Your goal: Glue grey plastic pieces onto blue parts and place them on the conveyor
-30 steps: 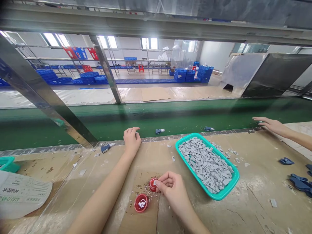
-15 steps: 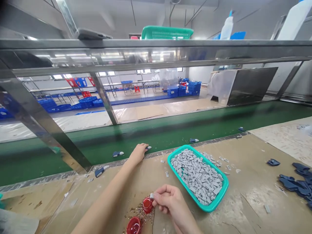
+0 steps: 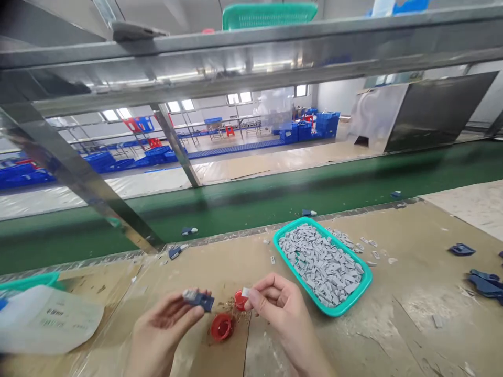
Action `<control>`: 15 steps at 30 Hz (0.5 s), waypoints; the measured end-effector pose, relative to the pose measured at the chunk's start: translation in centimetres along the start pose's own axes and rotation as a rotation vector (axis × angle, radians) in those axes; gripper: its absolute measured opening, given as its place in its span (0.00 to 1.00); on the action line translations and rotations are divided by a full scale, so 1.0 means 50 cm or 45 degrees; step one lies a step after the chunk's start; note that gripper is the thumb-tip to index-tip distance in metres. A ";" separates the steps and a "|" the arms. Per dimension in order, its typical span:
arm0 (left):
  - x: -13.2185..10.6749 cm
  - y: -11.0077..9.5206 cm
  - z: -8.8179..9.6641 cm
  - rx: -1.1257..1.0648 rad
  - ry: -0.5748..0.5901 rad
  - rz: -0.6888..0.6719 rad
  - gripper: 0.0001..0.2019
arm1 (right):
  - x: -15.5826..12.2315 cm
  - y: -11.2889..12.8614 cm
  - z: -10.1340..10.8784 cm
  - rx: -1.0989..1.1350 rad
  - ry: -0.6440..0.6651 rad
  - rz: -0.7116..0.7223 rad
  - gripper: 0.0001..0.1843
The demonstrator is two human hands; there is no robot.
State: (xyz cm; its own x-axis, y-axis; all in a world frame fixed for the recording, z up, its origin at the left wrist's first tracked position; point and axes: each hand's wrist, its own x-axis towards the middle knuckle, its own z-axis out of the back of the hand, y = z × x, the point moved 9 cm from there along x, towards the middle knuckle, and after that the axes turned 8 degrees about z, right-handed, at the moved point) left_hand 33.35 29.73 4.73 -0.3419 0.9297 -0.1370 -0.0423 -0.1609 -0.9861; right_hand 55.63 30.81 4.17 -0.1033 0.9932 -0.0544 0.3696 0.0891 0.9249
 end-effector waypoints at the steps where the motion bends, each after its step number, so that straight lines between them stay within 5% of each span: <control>1: -0.033 0.016 0.009 -0.111 -0.061 0.071 0.17 | -0.008 -0.001 -0.014 0.013 0.051 -0.021 0.20; 6: -0.116 0.033 -0.011 -0.364 -0.240 0.115 0.15 | -0.034 -0.020 -0.064 0.046 0.267 -0.075 0.18; 15: -0.112 0.001 -0.045 -0.329 -0.184 0.100 0.14 | -0.028 -0.027 -0.057 0.005 0.297 -0.055 0.16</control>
State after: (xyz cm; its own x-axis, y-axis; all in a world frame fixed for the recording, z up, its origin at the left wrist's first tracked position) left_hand 37.39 25.27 5.21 -0.4654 0.8580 -0.2173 0.2232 -0.1238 -0.9669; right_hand 52.63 29.08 4.06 -0.3292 0.9443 -0.0051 0.3638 0.1318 0.9221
